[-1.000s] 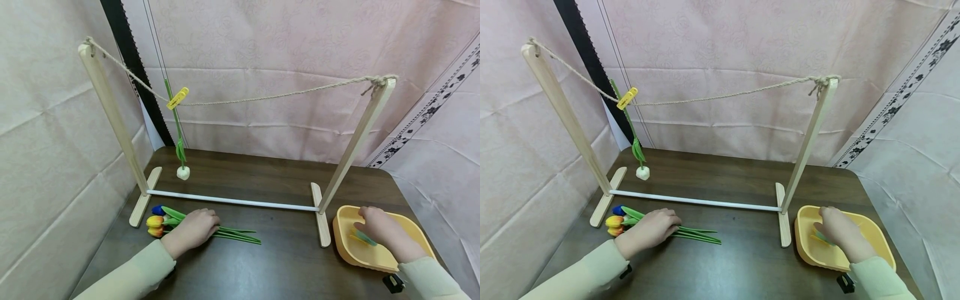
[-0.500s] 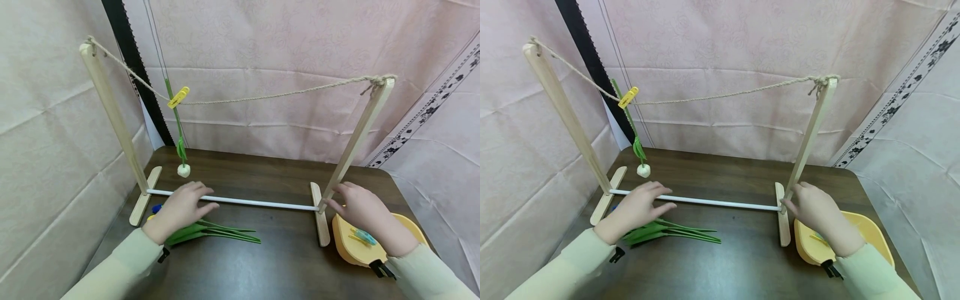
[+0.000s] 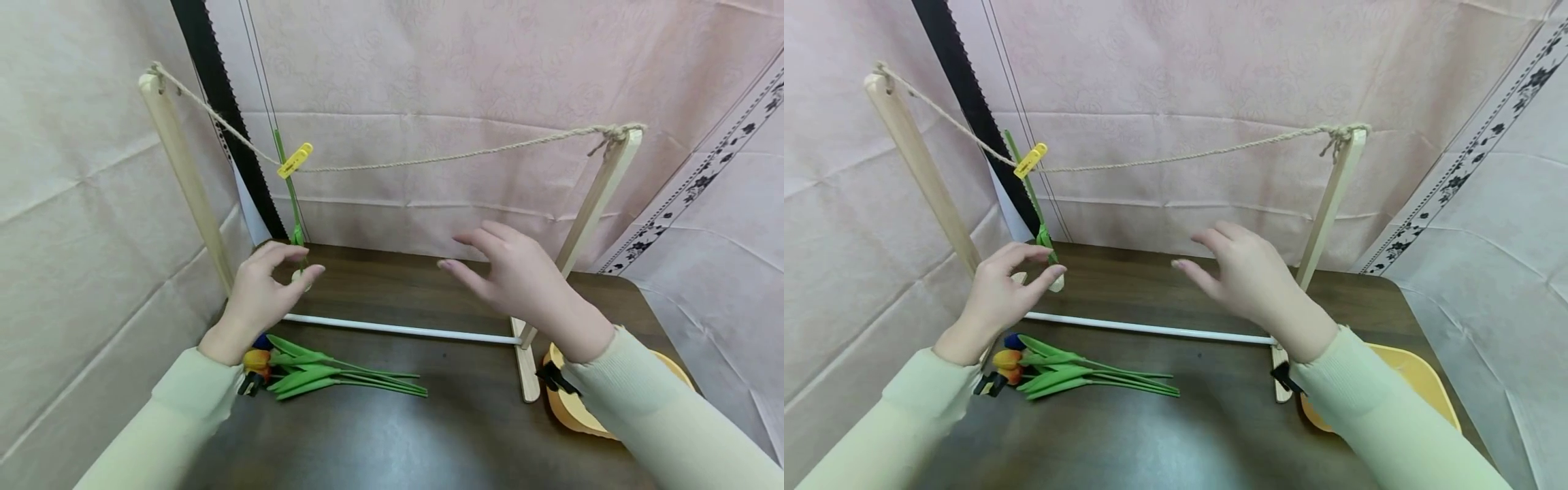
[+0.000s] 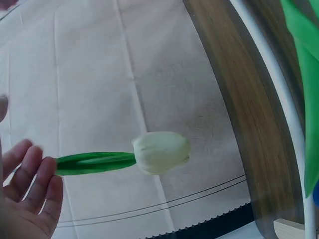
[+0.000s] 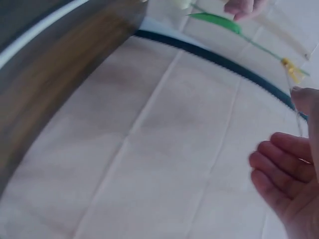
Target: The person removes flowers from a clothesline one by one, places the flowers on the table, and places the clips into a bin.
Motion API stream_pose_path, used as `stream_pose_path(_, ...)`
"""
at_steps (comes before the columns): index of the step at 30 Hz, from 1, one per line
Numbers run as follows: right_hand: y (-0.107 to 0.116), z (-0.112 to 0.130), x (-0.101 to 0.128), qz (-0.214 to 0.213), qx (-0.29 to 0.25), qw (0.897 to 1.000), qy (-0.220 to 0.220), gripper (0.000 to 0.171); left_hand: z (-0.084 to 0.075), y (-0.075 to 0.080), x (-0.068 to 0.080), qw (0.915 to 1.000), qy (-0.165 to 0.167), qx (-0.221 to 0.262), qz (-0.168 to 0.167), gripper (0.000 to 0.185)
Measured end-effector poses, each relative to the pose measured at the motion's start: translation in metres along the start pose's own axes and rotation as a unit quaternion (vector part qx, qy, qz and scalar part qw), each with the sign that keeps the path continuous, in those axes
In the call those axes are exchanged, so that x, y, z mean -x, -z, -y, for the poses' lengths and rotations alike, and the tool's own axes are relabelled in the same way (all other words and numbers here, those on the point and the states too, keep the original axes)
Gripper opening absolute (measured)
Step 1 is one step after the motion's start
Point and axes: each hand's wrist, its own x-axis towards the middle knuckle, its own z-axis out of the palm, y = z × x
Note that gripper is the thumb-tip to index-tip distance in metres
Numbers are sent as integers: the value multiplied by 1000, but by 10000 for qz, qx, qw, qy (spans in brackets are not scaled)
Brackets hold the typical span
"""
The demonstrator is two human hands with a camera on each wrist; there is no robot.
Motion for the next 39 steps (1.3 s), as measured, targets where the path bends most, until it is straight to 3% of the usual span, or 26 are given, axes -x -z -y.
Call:
stream_pose_path(6,-6,18,-49,-711,-1,9933,907,36,6,-1,-13,9955,569,366,-669,44)
stream_pose_path(12,-13,31,-91,-874,-38,9899,1116,38,7,-2,-26,9894,961,640,-877,57)
stream_pose_path(16,-22,39,-118,-617,-15,9942,881,42,7,-3,-33,9863,1048,893,-912,55)
stream_pose_path(21,-33,53,-149,59,213,9990,398,45,4,-2,-38,9853,1046,1025,-882,46)
stream_pose_path(26,-41,69,-173,784,371,9960,-217,49,4,-1,-41,9860,982,980,-925,37)
stream_pose_path(31,-48,76,-187,1156,295,9914,-533,47,3,-1,-44,9864,960,995,-888,33)
stream_pose_path(39,-55,81,-191,1566,-128,9821,-1044,28,-1,0,-46,9874,981,947,-806,28)
